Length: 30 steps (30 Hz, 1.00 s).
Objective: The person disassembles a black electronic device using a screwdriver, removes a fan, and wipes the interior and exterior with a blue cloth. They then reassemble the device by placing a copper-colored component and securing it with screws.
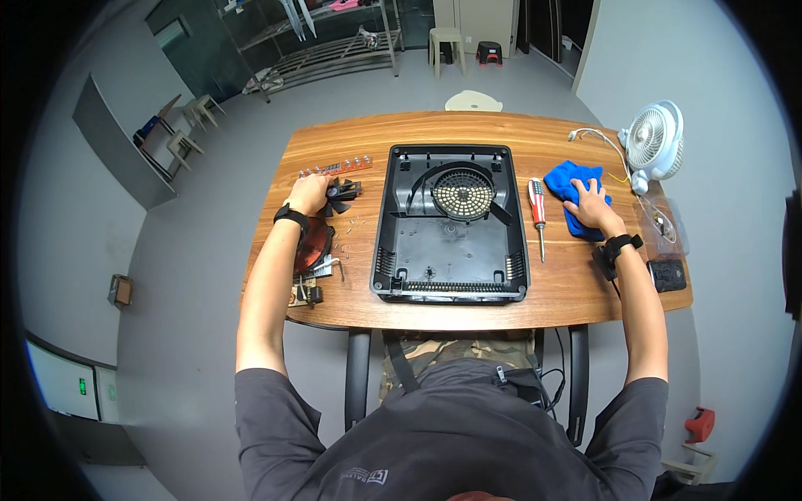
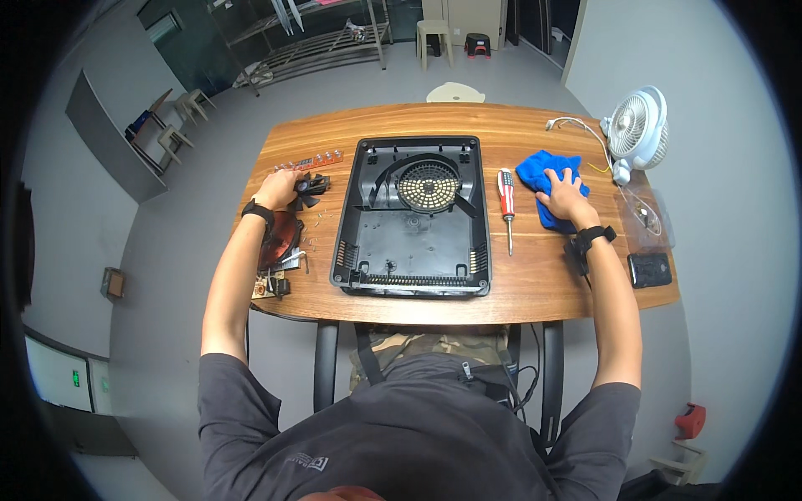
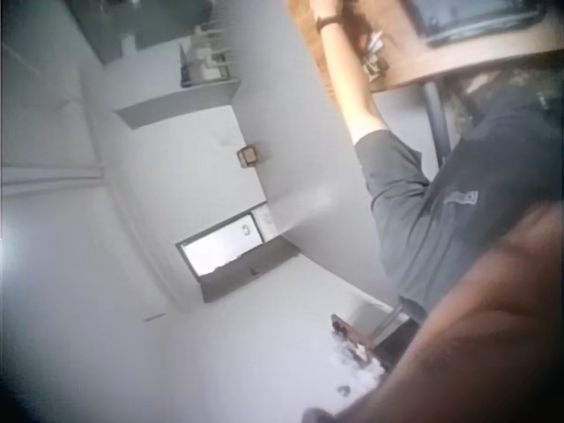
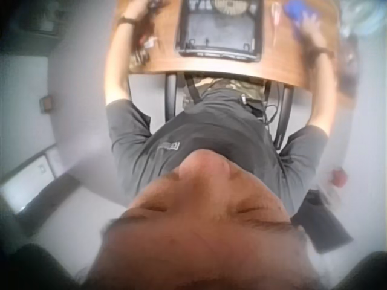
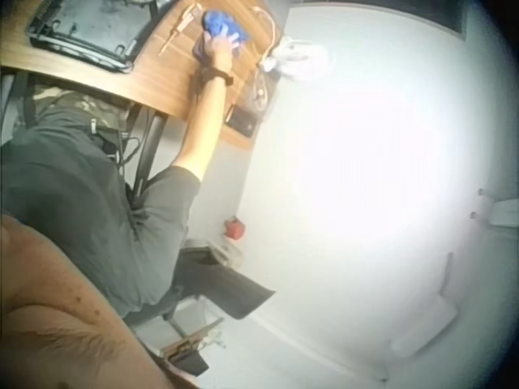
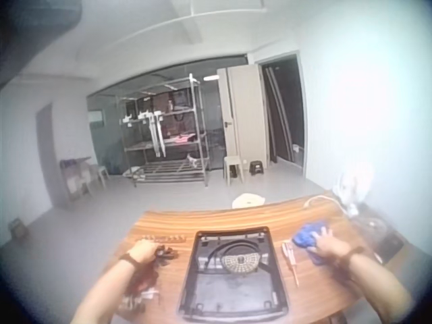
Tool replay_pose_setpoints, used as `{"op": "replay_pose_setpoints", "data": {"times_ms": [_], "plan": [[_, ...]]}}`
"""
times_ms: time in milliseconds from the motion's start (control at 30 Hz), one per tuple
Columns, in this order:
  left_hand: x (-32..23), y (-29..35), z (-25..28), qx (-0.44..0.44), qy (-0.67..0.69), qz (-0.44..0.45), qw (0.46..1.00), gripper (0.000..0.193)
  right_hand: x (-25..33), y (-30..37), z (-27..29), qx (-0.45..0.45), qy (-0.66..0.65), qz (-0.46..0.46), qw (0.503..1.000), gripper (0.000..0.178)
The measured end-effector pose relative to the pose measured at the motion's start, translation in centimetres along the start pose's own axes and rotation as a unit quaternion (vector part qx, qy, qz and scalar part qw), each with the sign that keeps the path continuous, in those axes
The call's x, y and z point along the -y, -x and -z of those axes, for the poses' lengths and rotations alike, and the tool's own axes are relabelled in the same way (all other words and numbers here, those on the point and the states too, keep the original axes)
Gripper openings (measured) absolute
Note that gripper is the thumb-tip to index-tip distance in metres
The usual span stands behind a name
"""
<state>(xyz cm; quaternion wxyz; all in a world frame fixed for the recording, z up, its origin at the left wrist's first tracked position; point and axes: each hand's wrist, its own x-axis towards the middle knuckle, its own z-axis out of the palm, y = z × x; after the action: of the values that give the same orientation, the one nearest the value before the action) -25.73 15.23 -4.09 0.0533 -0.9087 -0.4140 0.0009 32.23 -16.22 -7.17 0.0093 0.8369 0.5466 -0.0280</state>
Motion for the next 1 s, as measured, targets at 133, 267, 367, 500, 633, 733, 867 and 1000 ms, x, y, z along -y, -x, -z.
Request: {"op": "replay_pose_setpoints", "data": {"times_ms": [133,267,367,500,633,733,867,1000], "plan": [[-0.9,0.0,1.0,0.007,0.011,-0.004,1.000,0.026,-0.8,0.0,-0.5,-0.003,-0.003,-0.009,1.000,0.072],[-0.3,-0.5,1.1,0.003,0.028,-0.016,0.999,0.034,0.1,0.1,0.1,0.013,-0.012,-0.017,1.000,0.072],[-0.9,-1.0,0.9,0.004,0.038,-0.002,0.999,0.032,0.1,0.1,0.3,0.013,-0.018,-0.026,0.999,0.072],[-0.9,-1.6,-0.4,-0.014,0.062,-0.001,0.998,0.034,0.3,0.0,0.4,0.018,-0.020,-0.029,0.999,0.072],[-1.6,-0.4,1.7,-0.018,0.110,-0.026,0.993,0.035,-0.2,0.0,0.0,0.019,-0.018,-0.034,0.999,0.072],[1.1,0.8,1.7,-0.033,0.152,-0.021,0.988,0.036,0.1,-0.1,0.3,0.023,-0.010,-0.028,0.999,0.072],[3.5,5.3,3.0,-0.046,0.164,0.043,0.984,0.030,0.4,0.4,0.8,0.021,0.006,-0.024,0.999,0.076],[5.3,10.8,1.9,0.001,0.113,0.157,0.981,0.028,0.9,0.6,4.1,0.120,-0.016,-0.032,0.992,0.092]]}}
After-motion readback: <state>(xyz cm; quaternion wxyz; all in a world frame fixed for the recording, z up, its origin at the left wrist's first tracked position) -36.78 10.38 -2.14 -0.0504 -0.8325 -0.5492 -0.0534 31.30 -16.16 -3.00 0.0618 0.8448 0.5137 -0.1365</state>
